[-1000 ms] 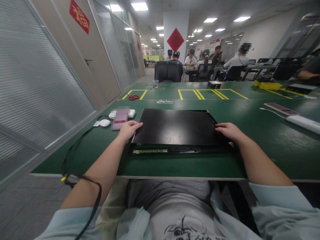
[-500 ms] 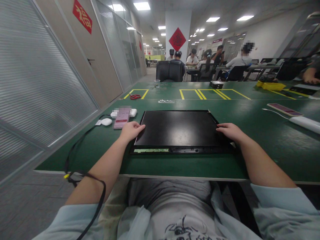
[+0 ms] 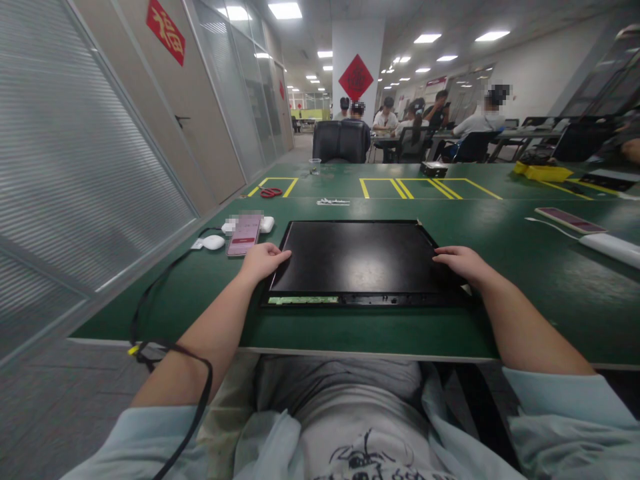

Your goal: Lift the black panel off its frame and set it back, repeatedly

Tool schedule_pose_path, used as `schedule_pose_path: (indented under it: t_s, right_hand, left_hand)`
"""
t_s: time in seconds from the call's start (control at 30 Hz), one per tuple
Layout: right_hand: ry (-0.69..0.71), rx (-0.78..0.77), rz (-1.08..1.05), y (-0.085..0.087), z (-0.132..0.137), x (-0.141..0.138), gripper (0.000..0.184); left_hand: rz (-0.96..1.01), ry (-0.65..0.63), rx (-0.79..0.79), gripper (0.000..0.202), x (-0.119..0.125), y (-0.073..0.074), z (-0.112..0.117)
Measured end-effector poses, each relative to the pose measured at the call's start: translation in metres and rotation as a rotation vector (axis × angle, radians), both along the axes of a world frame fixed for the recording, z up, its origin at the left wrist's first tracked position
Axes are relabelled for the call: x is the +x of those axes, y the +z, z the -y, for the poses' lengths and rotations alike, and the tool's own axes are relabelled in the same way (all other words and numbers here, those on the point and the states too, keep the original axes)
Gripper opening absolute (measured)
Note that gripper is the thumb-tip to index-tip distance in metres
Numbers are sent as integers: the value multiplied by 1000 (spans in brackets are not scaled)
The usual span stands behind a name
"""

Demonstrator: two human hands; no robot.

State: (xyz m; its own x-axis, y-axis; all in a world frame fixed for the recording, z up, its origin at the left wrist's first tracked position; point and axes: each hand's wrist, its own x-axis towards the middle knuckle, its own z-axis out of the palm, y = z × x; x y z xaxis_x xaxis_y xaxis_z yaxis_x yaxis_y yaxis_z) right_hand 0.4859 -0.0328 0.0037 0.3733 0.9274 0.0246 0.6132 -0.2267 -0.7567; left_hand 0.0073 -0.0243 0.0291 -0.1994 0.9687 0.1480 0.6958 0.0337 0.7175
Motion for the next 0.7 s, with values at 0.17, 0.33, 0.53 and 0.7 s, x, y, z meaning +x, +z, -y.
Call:
schedule_pose_path:
  t_s: [0.17, 0.33, 0.53, 0.7]
  right_hand:
    - [1, 0, 28, 1, 1, -1, 13]
    - [-3, -22, 24, 3, 3, -3, 16]
    - [9, -20, 72, 1, 0, 0, 14]
    - [6, -24, 97, -3, -3, 4, 19]
  left_hand:
    - [44, 11, -32, 29, -1, 0, -1]
    - [83, 61, 4, 28, -5, -5, -4]
    - [141, 159, 168, 25, -12, -9, -7]
    - [122, 50, 147, 17, -11, -11, -9]
